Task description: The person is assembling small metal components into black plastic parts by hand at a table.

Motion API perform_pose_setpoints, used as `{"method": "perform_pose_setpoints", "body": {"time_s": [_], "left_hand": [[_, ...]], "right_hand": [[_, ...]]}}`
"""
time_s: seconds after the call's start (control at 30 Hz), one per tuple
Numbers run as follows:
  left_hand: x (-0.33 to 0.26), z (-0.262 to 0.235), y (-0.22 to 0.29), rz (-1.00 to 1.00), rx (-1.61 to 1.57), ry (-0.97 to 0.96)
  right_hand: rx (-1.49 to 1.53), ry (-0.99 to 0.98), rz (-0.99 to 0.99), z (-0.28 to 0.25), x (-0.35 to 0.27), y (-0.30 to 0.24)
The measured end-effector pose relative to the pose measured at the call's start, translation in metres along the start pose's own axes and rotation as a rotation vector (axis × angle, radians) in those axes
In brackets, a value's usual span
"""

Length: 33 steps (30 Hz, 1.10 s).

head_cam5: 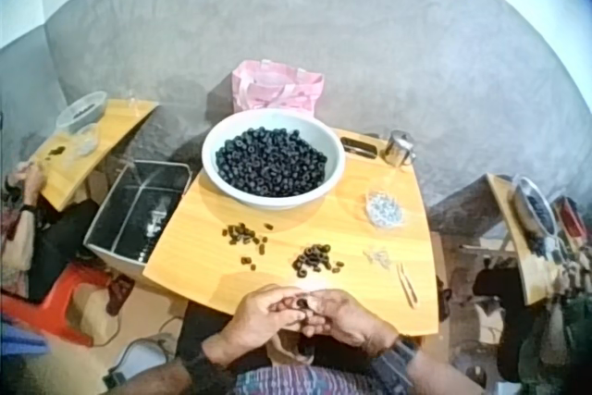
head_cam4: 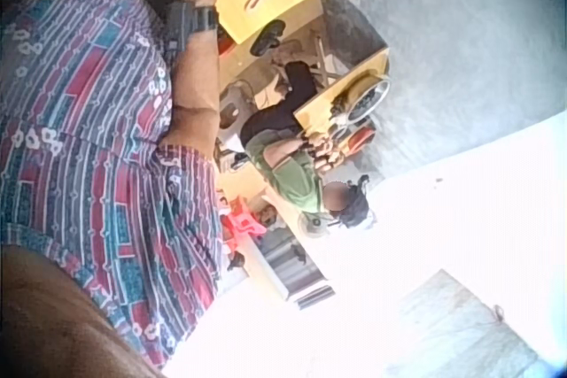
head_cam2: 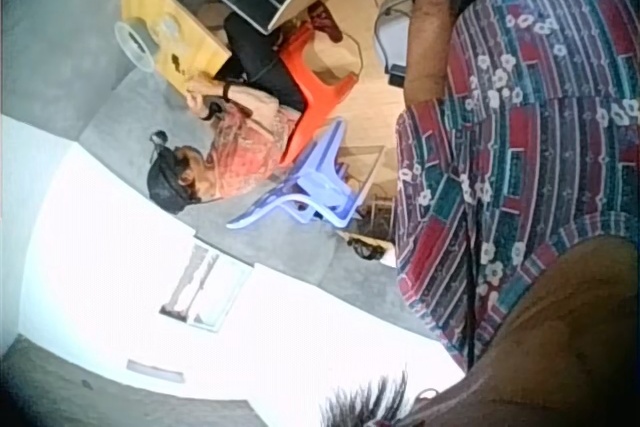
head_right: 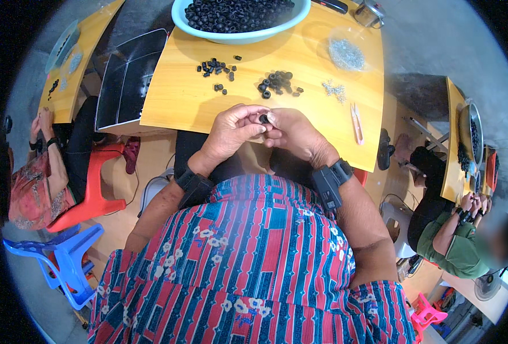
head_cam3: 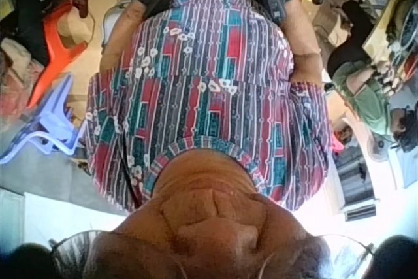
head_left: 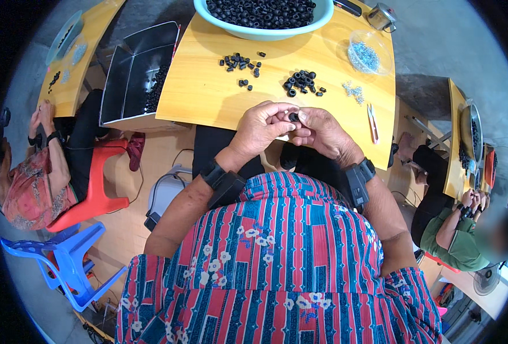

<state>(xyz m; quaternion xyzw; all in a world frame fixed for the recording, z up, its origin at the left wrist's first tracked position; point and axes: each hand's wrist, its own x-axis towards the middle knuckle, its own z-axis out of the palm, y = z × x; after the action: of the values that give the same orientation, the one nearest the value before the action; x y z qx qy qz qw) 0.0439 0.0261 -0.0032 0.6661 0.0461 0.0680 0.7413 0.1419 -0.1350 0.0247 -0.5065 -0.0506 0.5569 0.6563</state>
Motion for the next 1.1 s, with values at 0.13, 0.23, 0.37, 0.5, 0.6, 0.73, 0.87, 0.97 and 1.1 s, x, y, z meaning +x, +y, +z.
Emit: {"method": "perform_pose_setpoints", "body": {"time_s": [0.13,0.23,0.37,0.5,0.6,0.73,0.87,0.97,1.1], "left_hand": [[0.000,-0.002,0.005,-0.071,-0.024,-0.047],[0.000,0.000,0.006,-0.082,-0.079,-0.050],[0.000,0.000,0.005,-0.106,-0.078,-0.046],[0.000,0.002,0.007,-0.104,-0.102,-0.013],[-0.001,0.004,0.007,-0.085,-0.071,0.022],[0.000,0.007,0.005,-0.014,-0.044,0.120],[-0.001,0.007,0.003,-0.004,-0.044,0.120],[-0.002,0.008,0.005,-0.010,-0.021,0.151],[-0.001,0.008,0.002,-0.001,-0.057,0.168]], "right_hand": [[0.138,-0.141,-0.030,-0.002,0.000,0.000],[0.157,-0.151,-0.032,-0.006,0.002,0.002],[0.158,-0.144,-0.021,-0.006,0.002,0.001],[0.155,-0.125,-0.011,-0.005,0.003,-0.001],[0.135,-0.109,-0.002,-0.004,0.003,-0.003],[0.071,0.011,0.011,-0.001,0.001,-0.005],[-0.014,0.073,0.026,0.003,-0.001,-0.007],[-0.084,0.202,-0.020,0.013,-0.003,-0.007],[-0.080,0.370,-0.195,0.032,-0.004,-0.003]]}}
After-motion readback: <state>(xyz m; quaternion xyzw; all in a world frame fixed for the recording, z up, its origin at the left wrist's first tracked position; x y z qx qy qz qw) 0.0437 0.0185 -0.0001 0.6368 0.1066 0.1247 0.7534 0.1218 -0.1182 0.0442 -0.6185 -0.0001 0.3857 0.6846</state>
